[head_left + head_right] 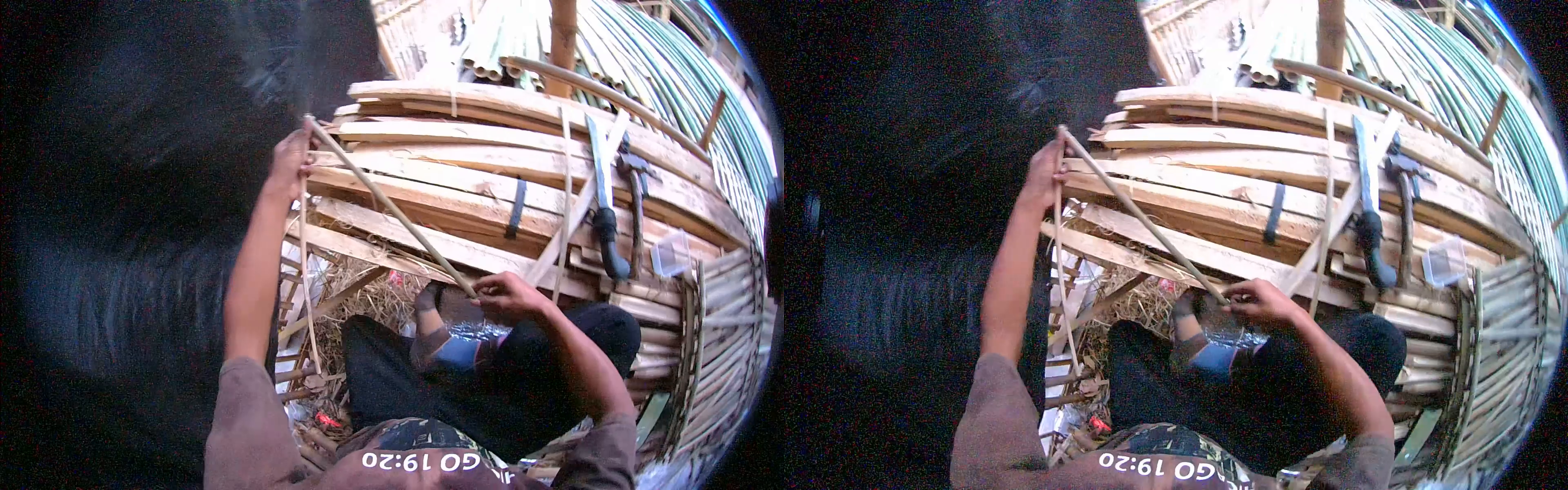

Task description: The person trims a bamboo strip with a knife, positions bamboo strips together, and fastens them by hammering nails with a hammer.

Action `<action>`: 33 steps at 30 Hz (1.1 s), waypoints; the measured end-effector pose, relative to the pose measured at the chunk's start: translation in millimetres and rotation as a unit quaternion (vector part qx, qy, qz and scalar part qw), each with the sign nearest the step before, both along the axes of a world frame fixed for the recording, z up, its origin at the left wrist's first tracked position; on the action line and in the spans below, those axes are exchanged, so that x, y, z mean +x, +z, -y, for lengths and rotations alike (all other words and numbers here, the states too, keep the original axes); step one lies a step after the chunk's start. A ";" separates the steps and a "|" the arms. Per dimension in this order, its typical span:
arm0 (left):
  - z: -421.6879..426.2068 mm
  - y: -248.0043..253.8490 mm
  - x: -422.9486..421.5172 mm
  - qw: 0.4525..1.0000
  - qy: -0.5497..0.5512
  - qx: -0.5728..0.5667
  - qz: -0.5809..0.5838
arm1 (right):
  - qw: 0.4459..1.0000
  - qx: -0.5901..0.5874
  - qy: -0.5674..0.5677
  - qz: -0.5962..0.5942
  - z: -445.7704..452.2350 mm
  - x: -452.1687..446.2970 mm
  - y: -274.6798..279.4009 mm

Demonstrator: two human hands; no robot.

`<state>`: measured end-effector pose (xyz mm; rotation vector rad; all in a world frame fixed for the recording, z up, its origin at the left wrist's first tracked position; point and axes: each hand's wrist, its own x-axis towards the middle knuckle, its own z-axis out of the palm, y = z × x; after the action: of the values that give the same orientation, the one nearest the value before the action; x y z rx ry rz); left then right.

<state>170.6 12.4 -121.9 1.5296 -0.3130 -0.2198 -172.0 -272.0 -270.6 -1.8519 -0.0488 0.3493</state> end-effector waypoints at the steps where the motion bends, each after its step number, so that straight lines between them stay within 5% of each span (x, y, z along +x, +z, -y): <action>1: 3.9 5.2 -8.4 1.000 0.023 0.004 -0.016 | 0.999 -0.012 0.006 0.040 -0.6 1.4 -6.2; 8: 11.1 15.3 -14.2 0.999 -0.002 -0.007 -0.037 | 0.994 -0.035 -0.001 0.107 1.0 4.3 -21.1; 14: 29.7 25.3 -31.1 0.997 0.008 0.041 0.059 | 0.996 -0.040 0.003 0.078 1.4 7.4 -17.8; 26: 25.4 41.7 -14.3 0.998 0.030 -0.053 0.019 | 0.992 -0.091 0.010 0.088 9.8 10.7 -12.3; 30: 23.7 52.7 -13.0 0.998 0.043 -0.042 -0.017 | 0.998 0.051 -0.019 0.016 10.5 9.8 -5.7; 33: 22.5 58.1 -12.3 0.998 0.052 -0.034 0.009 | 1.000 0.022 -0.014 0.017 8.2 10.7 6.6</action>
<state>158.3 -10.1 -63.8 1.4761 -0.2529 -0.1127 -161.3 -280.2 -263.9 -1.8135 -0.0532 0.2937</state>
